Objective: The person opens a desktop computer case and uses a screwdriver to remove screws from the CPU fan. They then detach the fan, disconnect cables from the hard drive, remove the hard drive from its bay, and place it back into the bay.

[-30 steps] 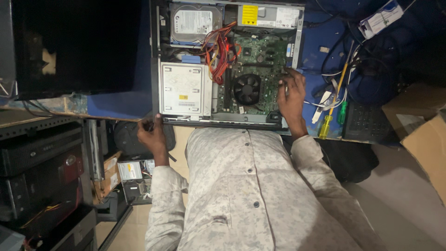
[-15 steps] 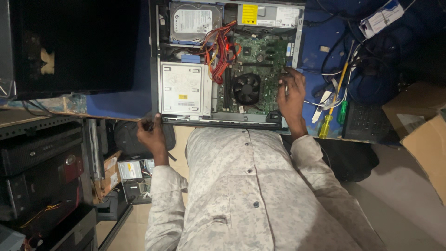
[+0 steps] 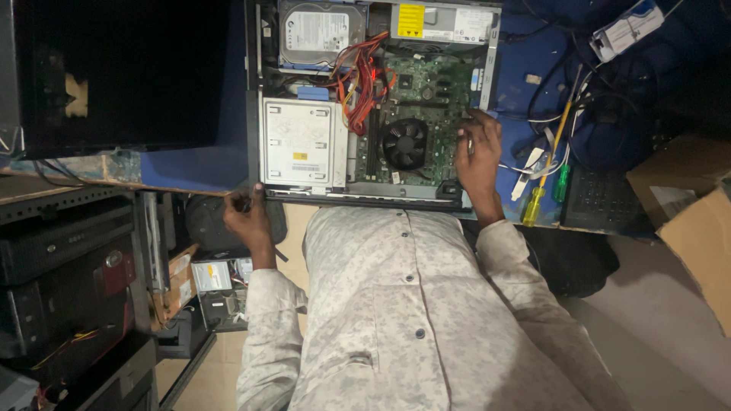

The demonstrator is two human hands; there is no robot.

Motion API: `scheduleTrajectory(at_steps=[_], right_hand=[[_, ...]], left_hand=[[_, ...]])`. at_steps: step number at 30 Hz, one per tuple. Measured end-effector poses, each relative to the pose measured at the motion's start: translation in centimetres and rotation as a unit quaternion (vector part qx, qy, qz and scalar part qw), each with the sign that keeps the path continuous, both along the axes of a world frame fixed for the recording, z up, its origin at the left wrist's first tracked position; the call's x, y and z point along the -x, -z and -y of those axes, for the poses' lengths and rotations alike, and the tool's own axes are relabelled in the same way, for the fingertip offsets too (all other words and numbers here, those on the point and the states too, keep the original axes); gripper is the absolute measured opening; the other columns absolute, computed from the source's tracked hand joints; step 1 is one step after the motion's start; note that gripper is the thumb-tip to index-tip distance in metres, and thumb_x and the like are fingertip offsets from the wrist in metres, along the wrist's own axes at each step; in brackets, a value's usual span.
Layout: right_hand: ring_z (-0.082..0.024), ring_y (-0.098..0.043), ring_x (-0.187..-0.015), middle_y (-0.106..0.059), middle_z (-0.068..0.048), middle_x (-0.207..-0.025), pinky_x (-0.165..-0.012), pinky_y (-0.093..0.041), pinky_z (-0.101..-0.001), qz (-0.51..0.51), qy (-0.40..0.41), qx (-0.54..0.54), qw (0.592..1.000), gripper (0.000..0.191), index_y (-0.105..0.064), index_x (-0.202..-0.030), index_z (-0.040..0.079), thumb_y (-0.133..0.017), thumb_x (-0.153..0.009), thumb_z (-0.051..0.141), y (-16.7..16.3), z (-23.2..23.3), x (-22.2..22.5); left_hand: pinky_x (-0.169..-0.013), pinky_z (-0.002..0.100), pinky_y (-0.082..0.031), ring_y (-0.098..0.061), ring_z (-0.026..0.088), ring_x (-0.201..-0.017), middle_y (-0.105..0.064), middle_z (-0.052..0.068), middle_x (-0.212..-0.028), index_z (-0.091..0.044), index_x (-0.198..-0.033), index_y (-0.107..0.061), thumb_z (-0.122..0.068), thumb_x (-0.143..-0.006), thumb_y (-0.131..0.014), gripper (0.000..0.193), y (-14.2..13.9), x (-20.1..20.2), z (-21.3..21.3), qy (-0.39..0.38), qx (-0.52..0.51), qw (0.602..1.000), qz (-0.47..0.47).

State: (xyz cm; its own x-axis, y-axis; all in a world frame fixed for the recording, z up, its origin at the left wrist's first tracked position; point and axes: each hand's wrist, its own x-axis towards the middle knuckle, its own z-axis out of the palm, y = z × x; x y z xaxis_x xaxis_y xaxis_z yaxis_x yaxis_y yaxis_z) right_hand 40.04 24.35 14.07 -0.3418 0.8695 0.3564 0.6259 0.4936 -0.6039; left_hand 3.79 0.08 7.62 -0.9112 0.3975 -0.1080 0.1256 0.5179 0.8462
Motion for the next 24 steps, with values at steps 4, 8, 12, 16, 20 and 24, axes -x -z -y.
scheduleTrajectory(at_steps=[4, 8, 12, 16, 20, 24], right_hand=[[-0.040, -0.059, -0.122, -0.064, -0.020, -0.132, -0.107, -0.046, -0.0481, -0.005, -0.004, -0.010, 1.000, 0.014, -0.065, -0.107, -0.002, -0.063, -0.094, -0.005, 0.24, 0.09, -0.01], [-0.040, -0.059, -0.121, -0.063, -0.020, -0.132, -0.106, -0.047, -0.0479, -0.005, -0.006, -0.005, 1.000, 0.014, -0.065, -0.108, -0.002, -0.062, -0.095, -0.004, 0.44, 0.32, 0.18], [-0.039, -0.059, -0.121, -0.063, -0.019, -0.132, -0.106, -0.046, -0.0479, 0.002, -0.002, -0.003, 1.000, 0.011, -0.066, -0.108, -0.002, -0.063, -0.097, -0.003, 0.45, 0.36, 0.35], [-0.039, -0.059, -0.121, -0.063, -0.020, -0.133, -0.105, -0.047, -0.0472, 0.003, 0.000, 0.000, 1.000, 0.010, -0.067, -0.107, -0.001, -0.063, -0.097, -0.003, 0.38, 0.36, 0.50], [-0.040, -0.059, -0.122, -0.063, -0.020, -0.133, -0.106, -0.047, -0.0472, 0.001, -0.003, 0.005, 1.000, 0.011, -0.066, -0.106, -0.002, -0.062, -0.096, -0.004, 0.32, 0.42, 0.56], [-0.040, -0.058, -0.122, -0.063, -0.020, -0.133, -0.106, -0.047, -0.0469, 0.001, -0.002, 0.008, 1.000, 0.010, -0.066, -0.106, -0.002, -0.062, -0.097, -0.004, 0.32, 0.49, 0.55]], left_hand=[[-0.069, 0.030, -0.053, -0.063, 0.015, -0.073, -0.071, 0.009, -0.082, 0.004, -0.092, -0.066, -0.024, -0.086, -0.092, 0.038, 0.17, 0.15, 0.19, 0.001, -0.003, 1.000, -0.001], [-0.068, 0.029, -0.053, -0.063, 0.014, -0.072, -0.071, 0.009, -0.082, 0.003, -0.092, -0.066, -0.024, -0.086, -0.091, 0.037, 0.58, 0.45, 0.46, -0.006, -0.008, 1.000, 0.015], [-0.069, 0.028, -0.054, -0.063, 0.013, -0.074, -0.071, 0.008, -0.084, 0.004, -0.093, -0.065, -0.023, -0.087, -0.090, 0.037, 0.88, 0.53, 0.67, 0.005, -0.048, 0.999, 0.013], [-0.069, 0.028, -0.054, -0.063, 0.013, -0.073, -0.071, 0.009, -0.083, 0.003, -0.093, -0.066, -0.024, -0.088, -0.090, 0.037, 0.80, 0.56, 0.80, 0.006, -0.036, 0.999, 0.017], [-0.069, 0.028, -0.054, -0.065, 0.013, -0.073, -0.072, 0.009, -0.083, 0.003, -0.093, -0.066, -0.025, -0.086, -0.090, 0.038, 0.62, 0.62, 0.74, 0.001, -0.011, 1.000, 0.016], [-0.069, 0.029, -0.054, -0.064, 0.014, -0.073, -0.072, 0.009, -0.083, 0.003, -0.093, -0.066, -0.025, -0.086, -0.091, 0.038, 0.51, 0.59, 0.70, 0.002, 0.001, 1.000, 0.005]])
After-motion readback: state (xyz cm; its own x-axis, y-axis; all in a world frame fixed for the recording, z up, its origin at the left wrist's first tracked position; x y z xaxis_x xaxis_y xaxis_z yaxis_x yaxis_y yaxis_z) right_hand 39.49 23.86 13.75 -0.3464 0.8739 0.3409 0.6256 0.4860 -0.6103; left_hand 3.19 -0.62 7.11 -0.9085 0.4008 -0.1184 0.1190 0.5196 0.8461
